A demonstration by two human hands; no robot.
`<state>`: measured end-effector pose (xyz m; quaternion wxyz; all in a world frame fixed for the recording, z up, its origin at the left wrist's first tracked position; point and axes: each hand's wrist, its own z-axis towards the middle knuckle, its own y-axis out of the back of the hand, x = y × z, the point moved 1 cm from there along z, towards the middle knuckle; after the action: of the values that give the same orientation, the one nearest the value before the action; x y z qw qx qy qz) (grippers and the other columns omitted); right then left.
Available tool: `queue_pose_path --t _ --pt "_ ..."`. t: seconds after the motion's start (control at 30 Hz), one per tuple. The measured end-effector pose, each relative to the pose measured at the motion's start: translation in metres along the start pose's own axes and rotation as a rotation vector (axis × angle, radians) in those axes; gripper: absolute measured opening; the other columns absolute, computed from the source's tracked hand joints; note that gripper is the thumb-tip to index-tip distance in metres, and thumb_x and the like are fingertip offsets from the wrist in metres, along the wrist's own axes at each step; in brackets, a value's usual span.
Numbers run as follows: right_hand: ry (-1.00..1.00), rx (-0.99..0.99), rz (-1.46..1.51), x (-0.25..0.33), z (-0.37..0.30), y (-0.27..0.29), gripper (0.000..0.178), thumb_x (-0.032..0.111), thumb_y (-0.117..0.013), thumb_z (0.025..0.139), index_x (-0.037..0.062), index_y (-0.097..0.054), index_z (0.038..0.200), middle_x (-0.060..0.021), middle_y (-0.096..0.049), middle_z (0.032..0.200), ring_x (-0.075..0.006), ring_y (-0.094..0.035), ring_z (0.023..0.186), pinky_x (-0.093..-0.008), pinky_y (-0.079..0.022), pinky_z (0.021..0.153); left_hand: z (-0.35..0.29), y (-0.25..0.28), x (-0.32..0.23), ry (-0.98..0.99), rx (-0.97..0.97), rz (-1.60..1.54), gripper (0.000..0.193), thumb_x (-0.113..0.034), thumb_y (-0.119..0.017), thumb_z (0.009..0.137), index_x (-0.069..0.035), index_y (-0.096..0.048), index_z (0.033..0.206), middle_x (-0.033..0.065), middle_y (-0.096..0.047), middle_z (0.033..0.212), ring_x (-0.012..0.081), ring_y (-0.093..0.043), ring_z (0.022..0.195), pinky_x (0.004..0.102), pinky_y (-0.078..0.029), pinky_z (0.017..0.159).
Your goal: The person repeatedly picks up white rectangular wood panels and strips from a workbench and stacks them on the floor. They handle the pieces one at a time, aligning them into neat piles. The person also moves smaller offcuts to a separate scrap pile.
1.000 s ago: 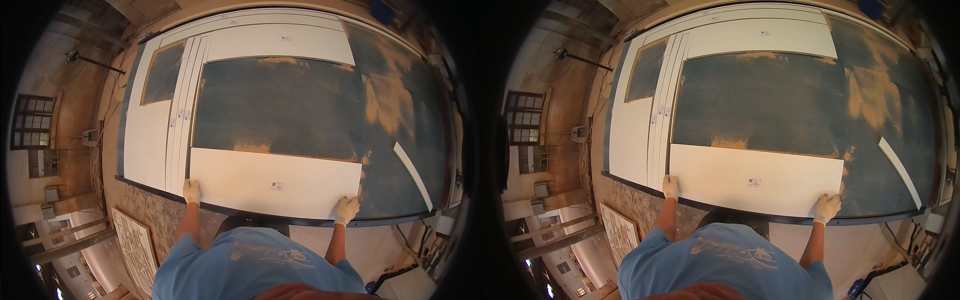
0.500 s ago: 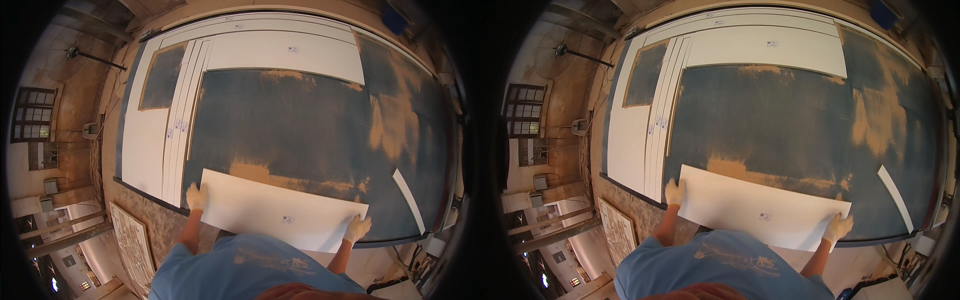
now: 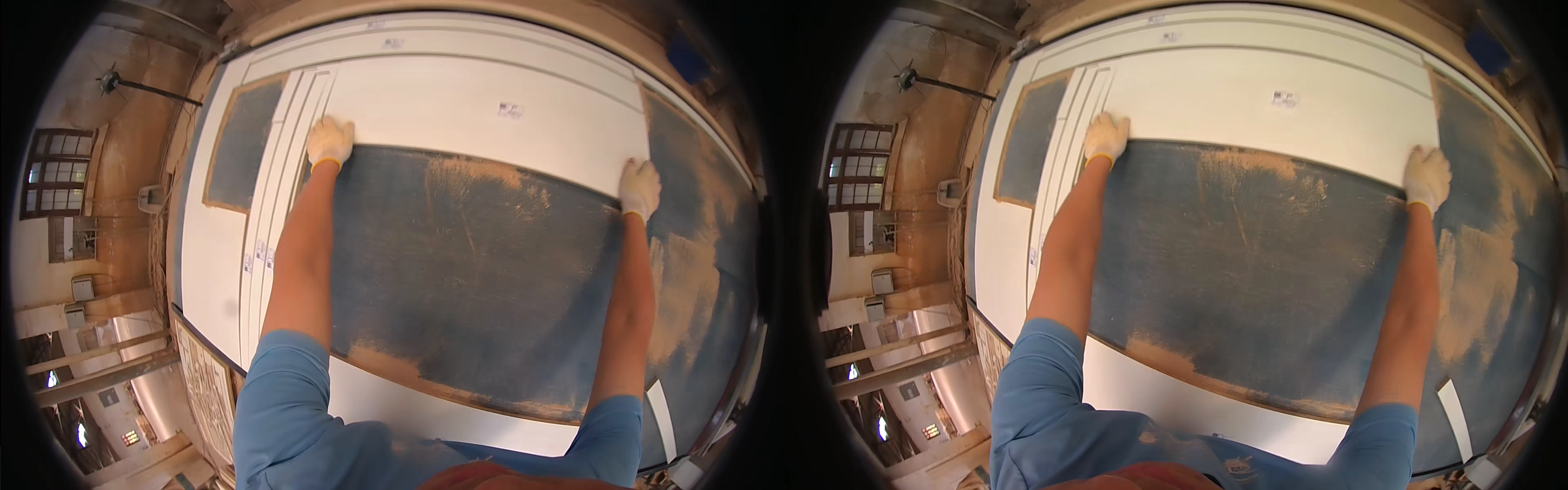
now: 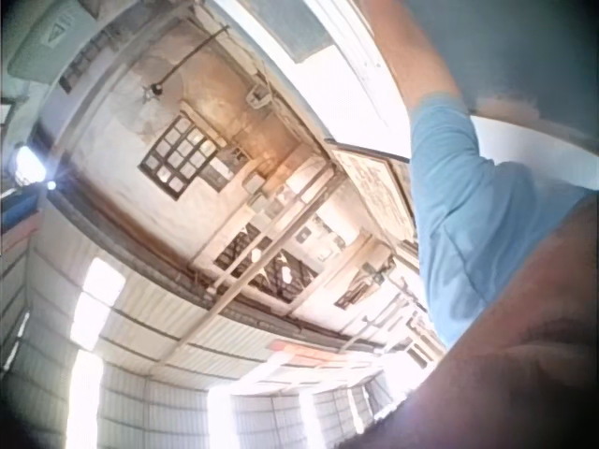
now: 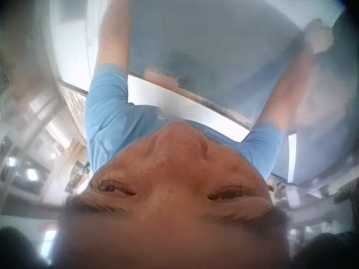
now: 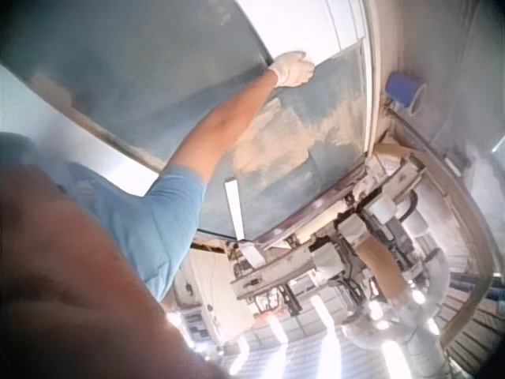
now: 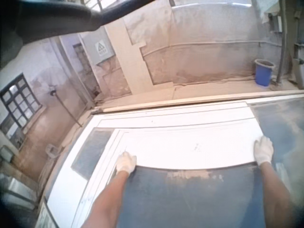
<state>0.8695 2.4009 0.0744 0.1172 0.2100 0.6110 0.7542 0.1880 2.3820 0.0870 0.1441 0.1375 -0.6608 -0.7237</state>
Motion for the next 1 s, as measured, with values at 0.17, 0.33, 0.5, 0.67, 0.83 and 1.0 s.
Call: queue_pose_path --t 0.17,0.33,0.5,0.67,0.83,1.0 --pt "-0.028 -0.065 -0.038 0.004 0.015 -0.004 0.055 0.046 -0.052 0.101 0.0073 -0.063 0.140 -0.0231 -0.064 0.140 -0.0441 -0.063 0.127 -0.0562 -0.050 0.106 0.006 -0.014 -0.006 0.150 0.006 -0.085 0.072 -0.057 -0.058 0.093 0.006 -0.067 0.127 0.0316 -0.068 0.129 0.0471 -0.063 0.126 0.0520 -0.049 0.109" --pt "-0.301 0.143 0.559 -0.031 -0.017 0.016 0.057 0.038 -0.060 0.102 0.0018 -0.058 0.146 -0.0211 -0.068 0.134 -0.0306 -0.069 0.109 -0.0426 -0.056 0.094 -0.029 0.039 0.013 0.312 0.148 -0.312 0.079 -0.066 -0.060 0.090 0.007 -0.073 0.119 0.0309 -0.073 0.123 0.0450 -0.070 0.117 0.0506 -0.053 0.103" --pt "-0.330 0.424 0.629 -0.167 -0.156 0.091 0.050 0.033 -0.064 0.105 -0.0036 -0.061 0.138 -0.0125 -0.071 0.121 -0.0151 -0.067 0.098 -0.0300 -0.056 0.082 -0.199 0.088 0.099 0.333 0.243 -0.358 0.068 -0.063 -0.061 0.093 0.001 -0.076 0.112 0.0281 -0.075 0.112 0.0417 -0.072 0.106 0.0462 -0.054 0.095" --pt "-0.376 0.496 0.358 -0.264 -0.371 0.187 0.033 0.025 -0.059 0.100 -0.0049 -0.065 0.115 -0.0123 -0.070 0.113 -0.0195 -0.064 0.102 -0.0364 -0.054 0.090 -0.392 0.151 0.180 0.476 0.389 -0.310 0.063 -0.057 -0.062 0.094 0.001 -0.075 0.115 0.0283 -0.075 0.114 0.0429 -0.071 0.111 0.0469 -0.054 0.098" --pt "-0.440 0.435 0.358 -0.292 -0.502 0.241 0.035 0.023 -0.059 0.094 -0.0038 -0.065 0.117 -0.0157 -0.070 0.107 -0.0265 -0.066 0.094 -0.0406 -0.055 0.087 -0.502 0.181 0.229 0.535 0.418 -0.291 0.070 -0.059 -0.063 0.094 0.000 -0.070 0.131 0.0284 -0.069 0.131 0.0452 -0.063 0.125 0.0519 -0.050 0.108" --pt "0.023 0.357 -0.423 -0.242 -0.548 0.261 0.063 0.036 -0.068 0.094 -0.0019 -0.059 0.144 -0.0285 -0.063 0.139 -0.0456 -0.059 0.130 -0.0522 -0.046 0.113 -0.587 0.167 0.281 0.633 0.380 -0.375 0.078 -0.059 -0.063 0.095 -0.001 -0.057 0.146 0.0290 -0.062 0.140 0.0460 -0.056 0.133 0.0530 -0.045 0.113"
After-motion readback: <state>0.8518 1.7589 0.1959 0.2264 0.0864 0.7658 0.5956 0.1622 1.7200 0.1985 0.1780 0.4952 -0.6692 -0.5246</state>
